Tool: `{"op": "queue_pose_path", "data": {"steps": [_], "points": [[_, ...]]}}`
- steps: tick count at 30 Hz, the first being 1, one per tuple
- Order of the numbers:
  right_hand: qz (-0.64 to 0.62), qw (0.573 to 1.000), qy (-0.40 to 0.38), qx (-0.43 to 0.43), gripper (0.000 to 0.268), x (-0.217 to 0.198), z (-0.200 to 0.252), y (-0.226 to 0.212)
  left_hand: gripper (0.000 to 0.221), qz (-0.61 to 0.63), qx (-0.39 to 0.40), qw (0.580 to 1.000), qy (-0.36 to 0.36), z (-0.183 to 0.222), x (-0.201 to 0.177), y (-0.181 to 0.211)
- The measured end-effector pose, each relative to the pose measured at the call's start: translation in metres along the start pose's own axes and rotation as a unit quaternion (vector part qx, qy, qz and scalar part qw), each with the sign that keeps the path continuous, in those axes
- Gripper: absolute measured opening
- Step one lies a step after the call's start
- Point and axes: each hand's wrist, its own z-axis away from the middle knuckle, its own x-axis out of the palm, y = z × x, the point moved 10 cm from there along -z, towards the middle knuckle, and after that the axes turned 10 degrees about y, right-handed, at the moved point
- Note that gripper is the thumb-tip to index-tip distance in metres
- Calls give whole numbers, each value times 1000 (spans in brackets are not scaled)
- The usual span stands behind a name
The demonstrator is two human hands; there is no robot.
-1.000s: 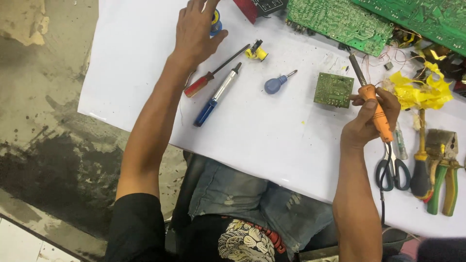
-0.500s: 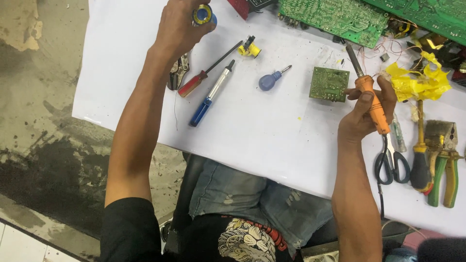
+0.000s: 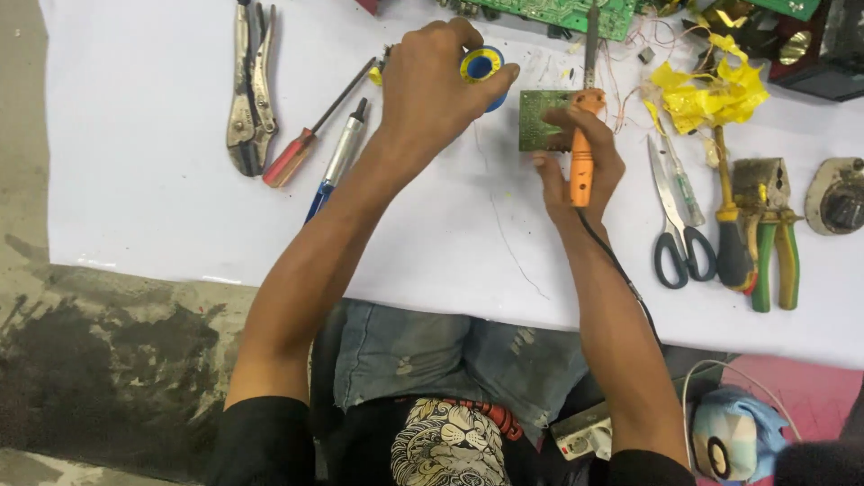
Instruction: Soldering or desoldering components on a printed circuit board using a soldering iron at a repair bench.
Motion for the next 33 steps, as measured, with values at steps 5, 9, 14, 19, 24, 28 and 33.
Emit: {"op": "queue_pose_path", "data": {"steps": [5, 9, 14, 19, 24, 28, 33], "points": [[8, 999, -19, 38, 41, 1, -5, 1, 53, -117, 14, 992, 39, 11, 31, 1], [12, 1000, 1, -3, 29, -7, -6, 6, 64, -219, 58, 969, 96, 16, 40, -6], [39, 999, 34, -10, 26, -14, -13, 1, 66, -241, 72, 966, 63, 13, 70, -22], [55, 997, 56, 2, 23, -21, -14, 8, 66, -189, 95, 977, 30, 7, 88, -27], [60, 996, 62, -27, 22, -20, -15, 3, 63, -154, 106, 981, 44, 0, 89, -17], [75, 994, 72, -14, 22, -23, -17, 3, 64, -151, 159, 975, 33, -2, 104, -17], [73, 994, 80, -16, 22, -26, -18, 4, 63, -135, 182, 974, 2, 0, 108, -20]]}}
